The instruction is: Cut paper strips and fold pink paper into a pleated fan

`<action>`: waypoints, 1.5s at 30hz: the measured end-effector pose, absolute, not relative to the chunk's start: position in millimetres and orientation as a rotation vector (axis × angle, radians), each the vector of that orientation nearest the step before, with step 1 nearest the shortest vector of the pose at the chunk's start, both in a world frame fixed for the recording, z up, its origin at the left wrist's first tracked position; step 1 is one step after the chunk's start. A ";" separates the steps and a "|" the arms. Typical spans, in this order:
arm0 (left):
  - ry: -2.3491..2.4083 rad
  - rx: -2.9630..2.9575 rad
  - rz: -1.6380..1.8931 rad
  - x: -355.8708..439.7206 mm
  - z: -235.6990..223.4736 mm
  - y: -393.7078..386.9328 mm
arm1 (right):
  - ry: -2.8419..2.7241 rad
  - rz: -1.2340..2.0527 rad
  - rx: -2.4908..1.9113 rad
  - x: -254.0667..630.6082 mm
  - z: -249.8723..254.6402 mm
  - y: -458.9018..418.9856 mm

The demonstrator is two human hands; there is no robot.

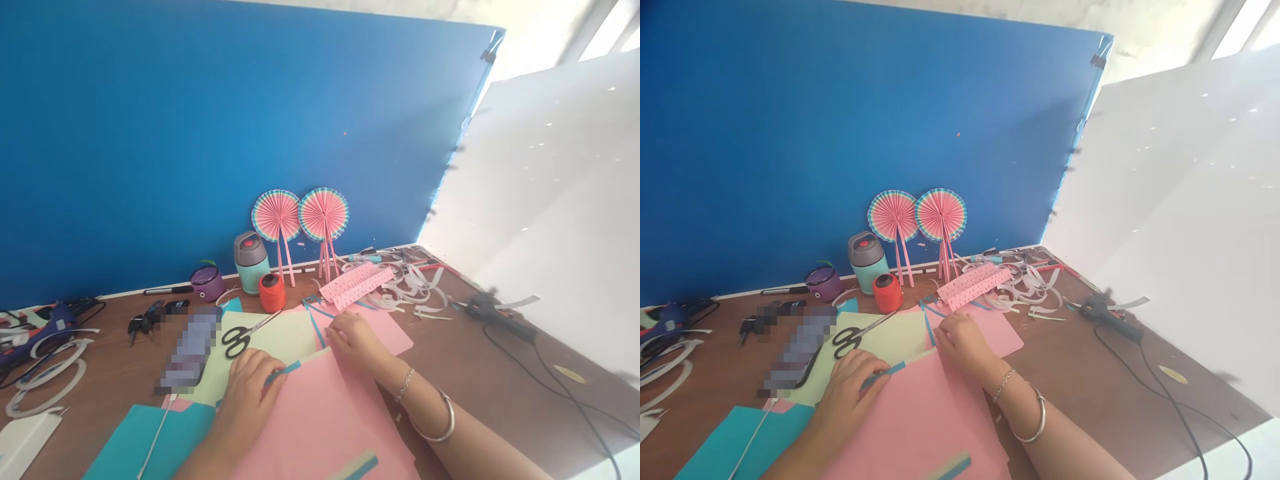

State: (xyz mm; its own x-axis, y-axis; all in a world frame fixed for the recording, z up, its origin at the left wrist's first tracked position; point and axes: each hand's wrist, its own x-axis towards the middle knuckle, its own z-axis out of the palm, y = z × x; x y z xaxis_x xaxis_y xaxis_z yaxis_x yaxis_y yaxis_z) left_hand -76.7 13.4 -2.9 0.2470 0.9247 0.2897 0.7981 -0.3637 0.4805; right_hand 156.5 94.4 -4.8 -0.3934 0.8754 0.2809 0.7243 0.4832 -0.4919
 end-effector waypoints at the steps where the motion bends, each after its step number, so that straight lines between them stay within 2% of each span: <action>1: 1.591 2.302 0.779 -77.0 -4.3 13.5 | -2.239 0.398 -1.332 156.7 -6.0 94.4; 14: 1.619 2.329 0.769 -76.2 -16.3 15.5 | -2.190 0.584 -1.346 162.0 -12.7 97.6; 20: 1.623 2.336 0.685 -74.7 -14.6 13.8 | -2.225 0.559 -1.229 160.4 -16.1 94.5; 31: 1.608 2.377 0.592 -75.9 -6.6 6.6 | -1.902 0.555 -1.426 165.4 -8.1 102.4; 45: 1.625 2.445 0.614 -74.8 -16.9 10.7 | -1.976 0.536 -1.423 161.7 -6.3 100.4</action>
State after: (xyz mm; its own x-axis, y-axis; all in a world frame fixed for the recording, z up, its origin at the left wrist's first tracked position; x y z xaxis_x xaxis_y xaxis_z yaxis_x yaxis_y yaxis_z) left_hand -74.8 10.7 -16.9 0.3323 0.9080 0.2552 0.8500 -0.4056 0.3361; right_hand 161.7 100.4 -6.3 -0.2117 0.9426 0.2582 0.6830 0.3317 -0.6507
